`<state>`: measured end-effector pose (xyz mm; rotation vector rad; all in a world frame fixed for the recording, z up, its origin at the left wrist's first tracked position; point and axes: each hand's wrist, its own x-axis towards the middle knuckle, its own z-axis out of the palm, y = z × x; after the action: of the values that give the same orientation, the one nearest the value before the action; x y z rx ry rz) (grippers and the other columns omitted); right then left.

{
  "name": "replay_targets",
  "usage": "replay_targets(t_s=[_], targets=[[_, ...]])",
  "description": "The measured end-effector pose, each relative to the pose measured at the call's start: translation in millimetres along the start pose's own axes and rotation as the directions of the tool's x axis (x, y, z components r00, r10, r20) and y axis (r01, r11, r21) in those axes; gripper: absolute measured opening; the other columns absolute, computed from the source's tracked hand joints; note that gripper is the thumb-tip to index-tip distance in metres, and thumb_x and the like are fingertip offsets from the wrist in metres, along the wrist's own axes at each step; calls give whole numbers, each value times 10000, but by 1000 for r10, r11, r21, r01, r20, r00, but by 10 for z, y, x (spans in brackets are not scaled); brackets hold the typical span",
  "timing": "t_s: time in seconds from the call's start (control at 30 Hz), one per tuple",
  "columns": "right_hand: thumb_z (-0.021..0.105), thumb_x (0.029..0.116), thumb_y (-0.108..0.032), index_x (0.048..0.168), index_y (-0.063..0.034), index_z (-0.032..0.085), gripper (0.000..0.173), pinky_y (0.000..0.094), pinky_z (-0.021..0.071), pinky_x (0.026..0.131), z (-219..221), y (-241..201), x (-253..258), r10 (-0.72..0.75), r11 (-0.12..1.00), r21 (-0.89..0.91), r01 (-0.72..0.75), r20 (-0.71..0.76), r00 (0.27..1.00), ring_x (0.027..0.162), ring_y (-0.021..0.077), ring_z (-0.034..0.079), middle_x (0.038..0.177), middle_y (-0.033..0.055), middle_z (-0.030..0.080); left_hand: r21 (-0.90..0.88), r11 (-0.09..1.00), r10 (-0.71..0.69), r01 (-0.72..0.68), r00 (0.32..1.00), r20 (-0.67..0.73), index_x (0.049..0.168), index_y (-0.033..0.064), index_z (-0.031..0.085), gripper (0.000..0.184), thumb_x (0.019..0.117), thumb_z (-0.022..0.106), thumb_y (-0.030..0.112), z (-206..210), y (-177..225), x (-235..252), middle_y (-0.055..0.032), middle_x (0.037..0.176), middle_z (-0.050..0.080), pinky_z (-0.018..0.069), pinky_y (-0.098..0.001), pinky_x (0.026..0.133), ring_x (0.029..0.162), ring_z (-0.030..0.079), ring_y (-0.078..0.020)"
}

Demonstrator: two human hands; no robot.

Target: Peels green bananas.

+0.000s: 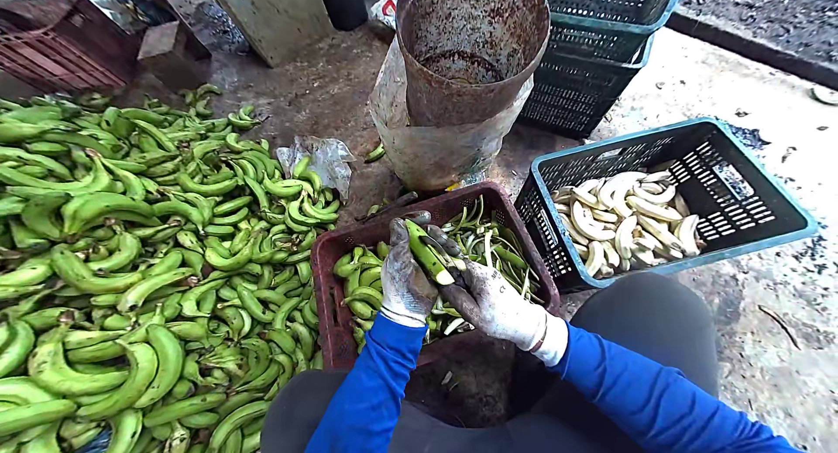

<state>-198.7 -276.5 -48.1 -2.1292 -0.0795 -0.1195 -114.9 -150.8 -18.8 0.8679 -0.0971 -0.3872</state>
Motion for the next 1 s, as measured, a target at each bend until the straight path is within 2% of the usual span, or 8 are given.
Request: replay_targets(t_s=[0.17, 0.3, 0.4, 0.5, 0.6, 0.73, 0.93, 1.0], targets=[[551, 1023, -355, 1181, -112, 686, 320, 334, 574, 826, 18, 47, 5, -4, 1000, -15, 3, -57, 998, 880, 81, 675, 944, 7, 713, 81, 996, -36, 30, 997, 67, 1177, 69, 652, 590, 1103, 233, 477, -1, -70, -57, -145, 962, 722, 609, -430, 797, 889, 715, -251], [552, 1025, -359, 1198, -116, 685, 327, 347, 574, 819, -11, -3, 15, -24, 1000, -7, 24, -17, 1000, 875, 88, 673, 944, 11, 712, 125, 990, -85, 63, 979, 183, 1141, 49, 677, 693, 1052, 271, 604, -127, 69, 74, -163, 977, 724, 606, -456, 814, 897, 713, -272], [571, 1013, -408, 1181, -142, 681, 334, 352, 569, 785, -19, -92, -55, -69, 998, -7, 70, 114, 991, 843, 84, 656, 920, -12, 692, 121, 990, -114, 71, 909, 401, 1375, 74, 569, 916, 968, 151, 780, -305, 345, 217, -232, 1165, 687, 557, -569, 960, 1077, 684, -393], [638, 952, -565, 1180, -172, 690, 457, 380, 577, 830, 20, -182, -120, -7, 998, -57, 17, 174, 985, 897, 85, 669, 975, -21, 709, 118, 988, -142, 95, 856, 497, 1379, 43, 575, 953, 953, 185, 801, -285, 411, 132, -214, 989, 713, 597, -538, 870, 903, 720, -351], [655, 923, -587, 1163, -180, 706, 475, 388, 569, 888, 35, -152, -144, 47, 995, -95, -32, 159, 986, 965, 91, 677, 1023, -14, 723, 80, 989, -149, 127, 878, 456, 1280, 24, 643, 989, 935, 182, 828, -240, 254, 68, -119, 707, 663, 625, -496, 735, 649, 691, -259], [658, 926, -526, 1204, -164, 689, 457, 398, 548, 954, 2, -122, -125, 83, 986, -156, -58, 162, 983, 1053, 123, 670, 1105, 16, 718, 56, 996, -87, 74, 953, 291, 1198, 31, 675, 866, 994, 226, 742, -149, 86, -4, -74, 619, 599, 614, -438, 648, 546, 624, -203], [742, 841, -580, 1403, -130, 566, 742, 410, 573, 932, 77, -188, -117, 124, 991, -53, -121, 67, 990, 1030, 108, 685, 1129, 5, 724, 101, 995, 1, -22, 977, 211, 1246, 47, 638, 650, 1086, 236, 532, -144, 113, 58, -81, 638, 602, 622, -524, 754, 591, 656, -244], [711, 892, -591, 1410, -126, 552, 714, 373, 598, 888, 93, -189, -117, 51, 998, 43, -50, -30, 998, 988, 72, 694, 1104, -11, 729, 140, 988, 34, -59, 983, 178, 1281, 67, 630, 602, 1092, 261, 503, -167, 165, 114, -92, 711, 641, 622, -487, 763, 653, 678, -233]])
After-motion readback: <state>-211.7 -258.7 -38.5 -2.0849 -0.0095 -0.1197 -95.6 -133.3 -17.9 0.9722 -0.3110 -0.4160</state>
